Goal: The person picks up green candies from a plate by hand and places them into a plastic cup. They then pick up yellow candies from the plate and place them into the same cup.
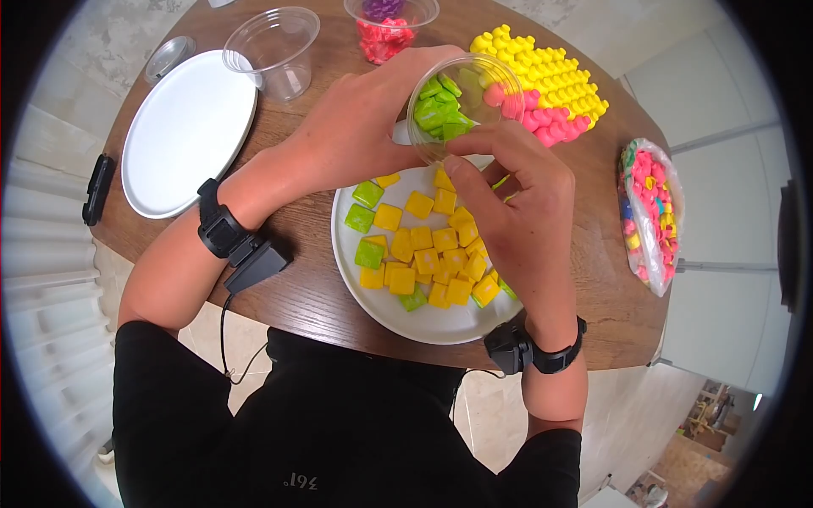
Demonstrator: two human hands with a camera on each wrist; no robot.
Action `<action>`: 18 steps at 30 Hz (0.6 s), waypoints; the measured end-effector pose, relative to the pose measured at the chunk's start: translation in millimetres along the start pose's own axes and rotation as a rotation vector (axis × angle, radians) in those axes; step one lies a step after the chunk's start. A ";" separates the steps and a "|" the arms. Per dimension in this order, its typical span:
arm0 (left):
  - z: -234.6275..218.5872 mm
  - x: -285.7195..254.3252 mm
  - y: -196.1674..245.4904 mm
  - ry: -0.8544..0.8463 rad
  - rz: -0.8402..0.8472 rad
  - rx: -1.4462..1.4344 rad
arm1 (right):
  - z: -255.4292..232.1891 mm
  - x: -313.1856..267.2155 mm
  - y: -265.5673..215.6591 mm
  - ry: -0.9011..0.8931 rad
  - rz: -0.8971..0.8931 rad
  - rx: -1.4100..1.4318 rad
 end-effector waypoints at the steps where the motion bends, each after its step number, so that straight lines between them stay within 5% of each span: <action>1: 0.1 -0.1 -0.2 -0.001 -0.002 -0.002 | 0.0 -0.1 0.3 -0.001 -0.004 -0.001; 18: -0.2 0.4 -0.4 0.004 0.024 0.008 | 0.3 -0.6 1.0 -0.001 0.001 -0.012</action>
Point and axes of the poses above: each hand's wrist, its own x-axis towards the middle knuckle, its own z-axis out of the palm, y = z × x, the point moved 1 cm from there along x, towards the middle knuckle, and after that the axes turned 9 degrees about -z, right-handed, at the moved point
